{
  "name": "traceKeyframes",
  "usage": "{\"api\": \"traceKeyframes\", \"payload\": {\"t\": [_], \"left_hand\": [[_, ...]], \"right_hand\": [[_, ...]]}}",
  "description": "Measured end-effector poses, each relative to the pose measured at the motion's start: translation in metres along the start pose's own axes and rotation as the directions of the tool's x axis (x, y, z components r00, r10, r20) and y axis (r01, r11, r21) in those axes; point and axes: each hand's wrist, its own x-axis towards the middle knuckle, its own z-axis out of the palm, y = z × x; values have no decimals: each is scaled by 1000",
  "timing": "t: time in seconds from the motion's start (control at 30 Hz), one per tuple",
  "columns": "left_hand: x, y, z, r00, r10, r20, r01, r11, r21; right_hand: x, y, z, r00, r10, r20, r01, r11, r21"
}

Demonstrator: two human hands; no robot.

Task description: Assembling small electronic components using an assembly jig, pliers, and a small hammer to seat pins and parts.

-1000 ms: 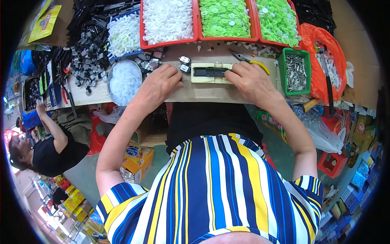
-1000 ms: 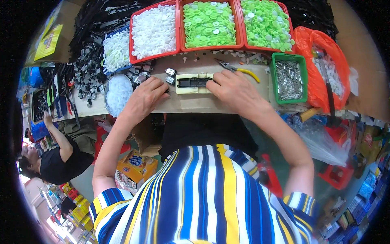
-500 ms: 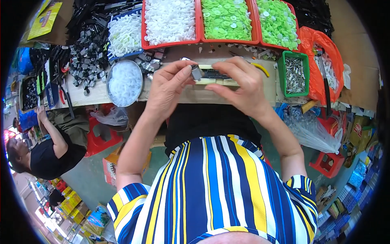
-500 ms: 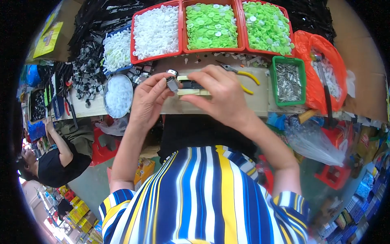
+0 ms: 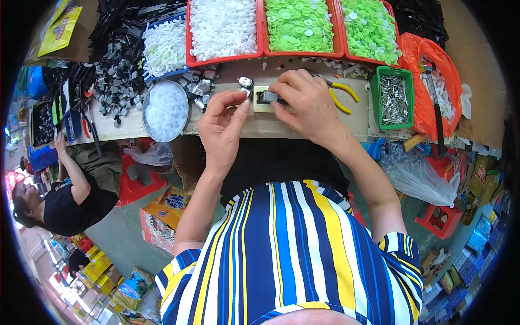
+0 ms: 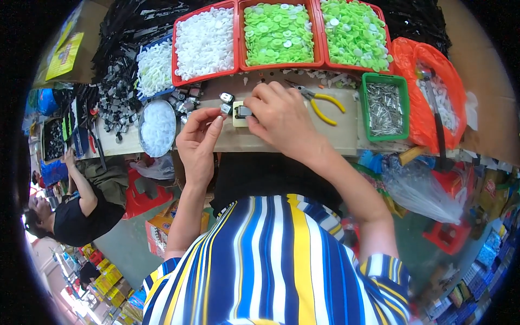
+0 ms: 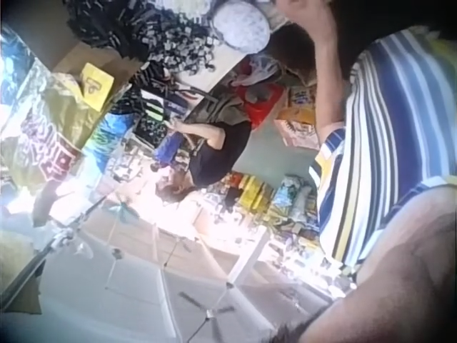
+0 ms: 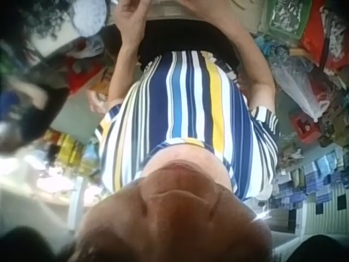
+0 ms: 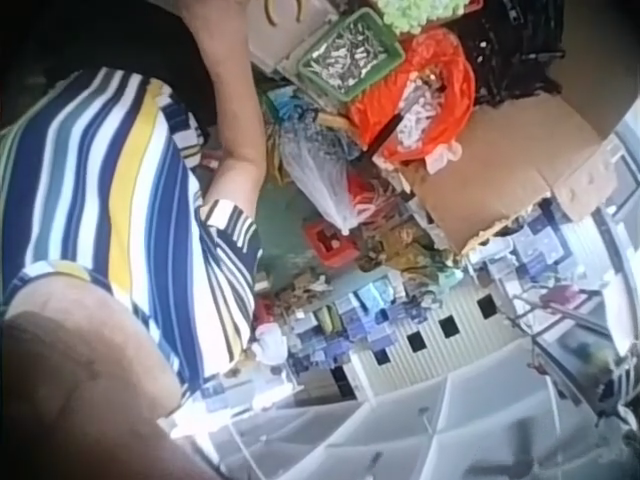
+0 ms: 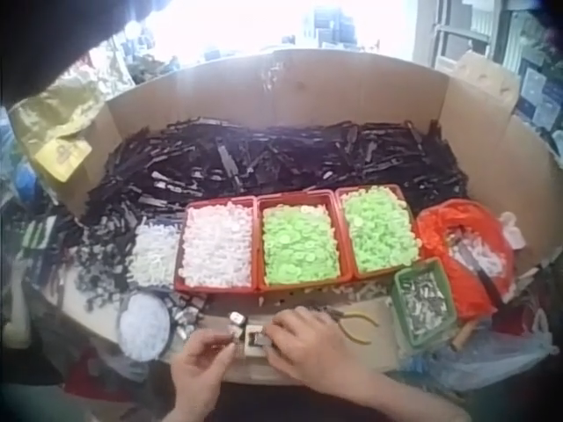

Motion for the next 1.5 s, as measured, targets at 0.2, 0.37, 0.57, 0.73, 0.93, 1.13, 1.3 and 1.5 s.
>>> {"api": "traceKeyframes", "payload": {"t": [0.2,0.37,0.57,0.73,0.93,1.13,1.3,1.5], "left_hand": [[4,0,3,967,213,139,-254,833,491],[9,-19,4,867,398,301,-496,623,605],[14,-28,-3,753,481,450,-642,382,665],[12,-32,-6,714,485,505,-673,280,684],[12,-29,-5,675,480,560,-704,191,684],[19,-15,-7,739,426,522,-672,406,619],[63,11,-13,754,510,414,-649,483,588],[125,18,-19,701,455,549,-699,289,654]], "right_hand": [[4,-1,14,997,-33,70,41,992,-119],[5,-3,15,996,-48,75,60,986,-157],[-1,-2,19,998,-46,35,50,992,-120],[-7,2,22,1000,-14,12,15,997,-72],[-17,8,8,998,-57,-26,55,996,-64],[-49,42,-80,963,146,-225,-194,959,-209],[-96,83,-123,884,392,-254,-464,798,-384],[-103,96,-118,898,387,-209,-439,758,-482]]}}
